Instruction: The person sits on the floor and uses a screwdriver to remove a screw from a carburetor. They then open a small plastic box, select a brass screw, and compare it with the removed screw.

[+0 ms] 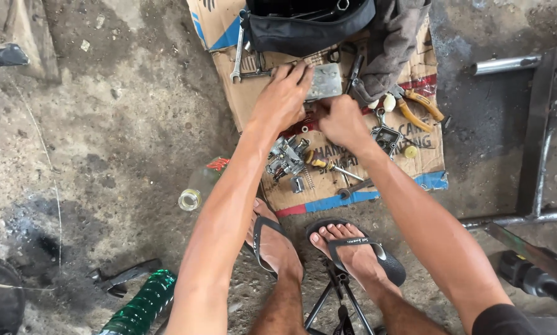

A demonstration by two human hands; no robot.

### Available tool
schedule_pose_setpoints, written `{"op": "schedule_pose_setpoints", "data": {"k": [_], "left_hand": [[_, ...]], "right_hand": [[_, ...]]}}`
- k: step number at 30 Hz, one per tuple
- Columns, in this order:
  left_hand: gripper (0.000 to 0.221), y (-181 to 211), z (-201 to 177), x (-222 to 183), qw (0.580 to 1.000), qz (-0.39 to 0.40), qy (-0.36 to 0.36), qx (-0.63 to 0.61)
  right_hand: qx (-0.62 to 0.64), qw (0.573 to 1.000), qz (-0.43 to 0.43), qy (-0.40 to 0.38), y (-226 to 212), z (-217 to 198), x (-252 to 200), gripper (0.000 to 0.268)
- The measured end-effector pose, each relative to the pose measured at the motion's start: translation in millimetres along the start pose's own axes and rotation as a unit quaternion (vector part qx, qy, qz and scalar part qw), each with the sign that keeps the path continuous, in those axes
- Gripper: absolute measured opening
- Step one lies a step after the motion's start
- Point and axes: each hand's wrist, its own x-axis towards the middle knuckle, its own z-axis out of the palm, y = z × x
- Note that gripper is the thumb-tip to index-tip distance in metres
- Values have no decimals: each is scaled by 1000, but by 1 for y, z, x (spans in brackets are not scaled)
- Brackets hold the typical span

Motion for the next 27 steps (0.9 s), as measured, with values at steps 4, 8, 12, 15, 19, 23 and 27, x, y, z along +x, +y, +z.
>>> {"op": "schedule_pose_setpoints", "data": {"k": [4, 8, 12, 15, 19, 23, 27], "left_hand": [[93, -3, -16, 17, 996, 3, -92, -22], [96, -12, -13, 15, 996, 21, -83, -22], [95, -14, -19, 20, 992, 15, -124, -36], [79, -15, -23, 20, 992, 26, -108, -60], [56, -15, -18, 18, 998, 24, -50, 2], [33, -2, -15, 13, 986, 40, -83, 138], [40, 16, -10, 18, 976, 28, -140, 167]], "right_hand": [[14, 1000, -3, -28, -29, -44, -7, 30], [76, 995, -63, -2, -17, -62, -5, 30], [0, 983, -180, 40, 7, -53, 15, 30], [-197, 931, -292, 91, 7, -51, 24, 34], [-328, 858, -387, 82, 5, -57, 40, 43], [-514, 774, -370, 14, 10, -45, 47, 18], [-446, 781, -423, 114, 26, -20, 50, 19]]}}
